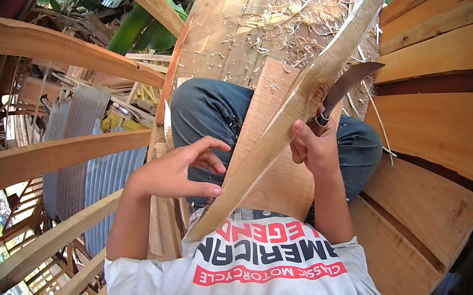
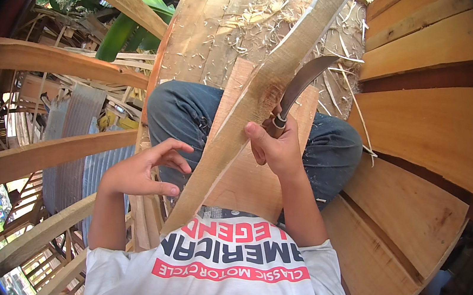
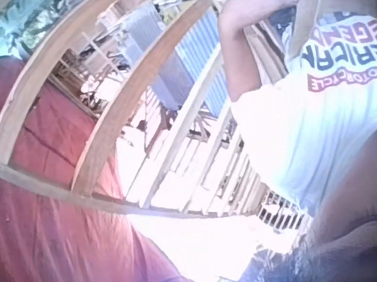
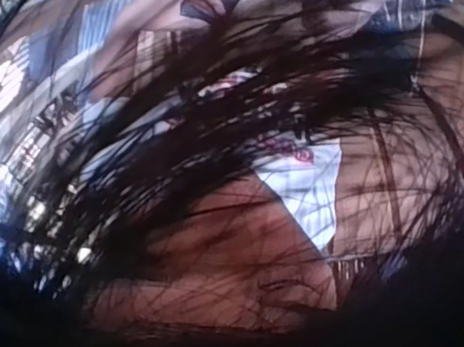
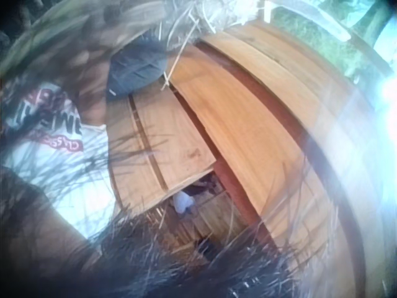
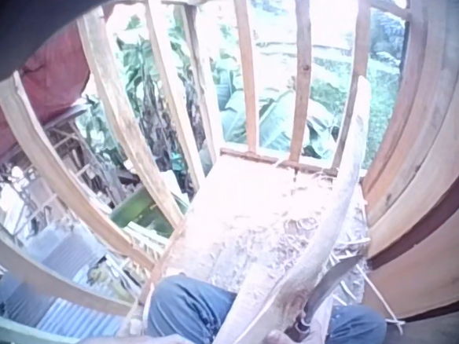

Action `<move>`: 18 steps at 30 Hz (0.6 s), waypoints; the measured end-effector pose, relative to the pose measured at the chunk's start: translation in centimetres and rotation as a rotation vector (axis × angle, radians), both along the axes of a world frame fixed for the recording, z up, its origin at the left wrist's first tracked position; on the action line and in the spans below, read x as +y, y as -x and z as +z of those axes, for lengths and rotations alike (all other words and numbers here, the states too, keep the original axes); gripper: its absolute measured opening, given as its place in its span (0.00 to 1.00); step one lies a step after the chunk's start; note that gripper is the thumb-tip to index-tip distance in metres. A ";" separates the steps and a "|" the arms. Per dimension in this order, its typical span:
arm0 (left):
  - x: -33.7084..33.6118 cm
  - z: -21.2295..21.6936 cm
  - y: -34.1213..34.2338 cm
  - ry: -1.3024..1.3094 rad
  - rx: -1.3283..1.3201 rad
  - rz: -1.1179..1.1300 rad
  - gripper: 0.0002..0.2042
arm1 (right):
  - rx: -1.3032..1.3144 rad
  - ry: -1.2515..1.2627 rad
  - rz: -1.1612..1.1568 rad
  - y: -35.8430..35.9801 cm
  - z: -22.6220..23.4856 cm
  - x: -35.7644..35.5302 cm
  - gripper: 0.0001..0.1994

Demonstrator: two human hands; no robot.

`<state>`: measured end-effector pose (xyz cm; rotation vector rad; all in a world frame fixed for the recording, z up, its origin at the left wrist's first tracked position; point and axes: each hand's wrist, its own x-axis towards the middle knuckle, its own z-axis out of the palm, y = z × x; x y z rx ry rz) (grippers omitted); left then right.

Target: The person sits cross-legged on a wooden platform and uses a curved knife to shave thin strips from a long piece of wood. The person repeatedly scrapes the knife along the wood, producing wood shavings that accumulate on the platform.

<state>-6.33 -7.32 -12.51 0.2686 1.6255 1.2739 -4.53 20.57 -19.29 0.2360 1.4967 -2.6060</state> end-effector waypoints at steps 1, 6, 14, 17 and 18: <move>-0.6 -0.9 -0.5 -0.015 -0.041 -0.047 0.40 | 0.002 0.014 -0.016 0.3 0.2 0.5 0.16; -2.5 -3.8 -3.6 -0.171 -0.329 -0.156 0.47 | 0.010 0.006 0.017 1.3 -0.5 1.9 0.15; -1.6 -6.6 -6.1 -0.293 -0.564 -0.102 0.32 | -0.018 -0.017 -0.008 1.7 -2.2 1.4 0.12; -0.7 -6.2 -7.4 -0.197 -0.527 0.049 0.15 | -0.001 -0.024 0.000 2.0 -2.0 1.1 0.11; -0.4 -6.3 -7.8 -0.160 -0.501 0.072 0.13 | 0.006 -0.023 0.009 2.0 -2.2 1.1 0.11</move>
